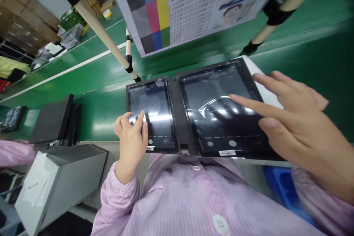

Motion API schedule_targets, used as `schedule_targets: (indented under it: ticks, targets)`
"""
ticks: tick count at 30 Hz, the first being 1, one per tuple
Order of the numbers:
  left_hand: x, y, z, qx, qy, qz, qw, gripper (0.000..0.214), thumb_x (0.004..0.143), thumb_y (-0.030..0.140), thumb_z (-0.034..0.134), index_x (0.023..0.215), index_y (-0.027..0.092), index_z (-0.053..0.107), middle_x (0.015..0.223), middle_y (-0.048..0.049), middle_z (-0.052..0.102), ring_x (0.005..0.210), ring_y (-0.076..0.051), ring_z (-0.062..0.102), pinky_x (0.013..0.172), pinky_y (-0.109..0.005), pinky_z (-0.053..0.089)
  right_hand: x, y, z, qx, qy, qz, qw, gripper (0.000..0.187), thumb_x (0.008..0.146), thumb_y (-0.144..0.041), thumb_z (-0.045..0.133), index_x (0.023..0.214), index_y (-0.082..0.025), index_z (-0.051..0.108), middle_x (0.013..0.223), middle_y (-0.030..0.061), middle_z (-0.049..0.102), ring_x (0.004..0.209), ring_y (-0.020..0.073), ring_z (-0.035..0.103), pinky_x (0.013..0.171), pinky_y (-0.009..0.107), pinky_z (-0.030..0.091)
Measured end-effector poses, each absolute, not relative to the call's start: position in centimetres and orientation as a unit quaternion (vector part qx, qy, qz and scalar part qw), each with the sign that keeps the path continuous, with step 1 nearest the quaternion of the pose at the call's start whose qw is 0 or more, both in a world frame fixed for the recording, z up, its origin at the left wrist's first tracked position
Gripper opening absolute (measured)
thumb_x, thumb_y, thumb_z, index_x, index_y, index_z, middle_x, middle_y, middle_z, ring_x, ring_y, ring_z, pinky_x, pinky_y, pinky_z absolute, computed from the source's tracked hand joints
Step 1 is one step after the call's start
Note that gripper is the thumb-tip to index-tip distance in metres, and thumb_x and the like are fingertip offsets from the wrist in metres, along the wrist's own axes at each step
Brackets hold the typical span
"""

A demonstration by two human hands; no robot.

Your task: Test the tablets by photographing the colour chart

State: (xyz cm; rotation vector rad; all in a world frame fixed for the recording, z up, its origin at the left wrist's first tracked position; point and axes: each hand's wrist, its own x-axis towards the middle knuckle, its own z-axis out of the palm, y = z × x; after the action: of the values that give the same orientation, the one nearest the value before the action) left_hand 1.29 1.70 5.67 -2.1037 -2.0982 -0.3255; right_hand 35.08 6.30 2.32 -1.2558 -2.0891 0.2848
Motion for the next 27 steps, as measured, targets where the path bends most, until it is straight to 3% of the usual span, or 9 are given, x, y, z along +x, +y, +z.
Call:
schedule_targets:
  ticks: [3,6,9,18,20,23,25,27]
  targets:
    - [1.1,1.6,5.4,-0.712,-0.69,-0.111,0.07,0.037,0.099,0.027,0.05,0.129,0.023,0.07,0.124,-0.0172,0.05,0.12,-0.034,0.04,0.105,-0.058,0.034,36.0,5.4,2.2,-0.521,-0.78,0.087,0.336,0.041,0.105,-0.044,0.035,0.14,-0.048,0.056,0.159,0.0023,0.039,0.149,0.0362,0.031,0.114,0.069,0.025]
    - [0.7,1.1,5.5,-0.728,-0.664,-0.15,0.081,0.035,0.099,0.027,0.051,0.129,0.021,0.069,0.12,-0.0164,0.05,0.118,-0.032,0.042,0.105,-0.056,0.033,36.8,4.5,1.8,-0.551,-0.768,0.036,0.325,0.041,0.105,-0.045,0.038,0.111,-0.032,0.076,0.149,0.0083,0.052,0.145,0.0376,0.038,0.113,0.066,0.029]
    - [0.5,0.8,5.6,-0.75,-0.636,-0.161,0.081,0.032,0.098,0.026,0.053,0.123,0.02,0.072,0.118,-0.0158,0.05,0.115,-0.031,0.044,0.103,-0.054,0.034,37.2,3.9,1.4,-0.558,-0.765,0.012,0.322,0.043,0.105,-0.04,0.038,0.098,-0.03,0.08,0.144,0.0071,0.057,0.143,0.0363,0.042,0.111,0.064,0.031]
    - [2.3,1.0,5.7,-0.766,-0.622,-0.151,0.059,0.032,0.097,0.022,0.054,0.122,0.022,0.073,0.12,-0.0161,0.049,0.116,-0.032,0.043,0.102,-0.054,0.036,36.5,5.0,0.3,-0.558,-0.761,0.01,0.331,0.039,0.104,-0.037,0.042,0.103,-0.028,0.08,0.146,0.0075,0.055,0.141,0.0385,0.043,0.11,0.067,0.032]
    - [2.6,1.1,5.9,-0.765,-0.626,-0.144,0.053,0.032,0.098,0.022,0.054,0.124,0.022,0.072,0.121,-0.0159,0.048,0.117,-0.032,0.041,0.103,-0.054,0.037,36.6,4.9,0.5,-0.546,-0.76,0.029,0.351,0.035,0.103,-0.035,0.043,0.119,-0.036,0.074,0.152,0.0039,0.049,0.144,0.0358,0.041,0.114,0.064,0.033]
    - [3.1,1.2,6.0,-0.76,-0.633,-0.14,0.05,0.033,0.098,0.023,0.052,0.124,0.024,0.072,0.122,-0.015,0.048,0.118,-0.031,0.041,0.104,-0.054,0.037,37.4,4.2,0.7,-0.526,-0.761,0.066,0.374,0.046,0.102,-0.041,0.043,0.144,-0.059,0.045,0.16,-0.0076,0.037,0.145,0.0299,0.04,0.117,0.058,0.035]
    - [3.4,1.4,6.0,-0.76,-0.633,-0.137,0.048,0.033,0.099,0.024,0.051,0.125,0.024,0.072,0.122,-0.0149,0.048,0.118,-0.032,0.04,0.105,-0.054,0.037,38.3,3.7,0.2,-0.518,-0.773,0.098,0.353,0.047,0.097,-0.059,0.041,0.143,-0.067,0.037,0.161,-0.0111,0.034,0.141,0.0311,0.046,0.111,0.058,0.04]
    - [3.9,1.6,5.9,-0.764,-0.632,-0.125,0.041,0.035,0.099,0.025,0.05,0.127,0.024,0.071,0.122,-0.0155,0.049,0.118,-0.032,0.041,0.104,-0.054,0.037,39.1,3.2,-0.9,-0.554,-0.762,0.125,0.312,0.059,0.08,-0.085,0.038,0.136,-0.069,0.045,0.16,-0.011,0.036,0.134,0.0323,0.053,0.103,0.054,0.047]
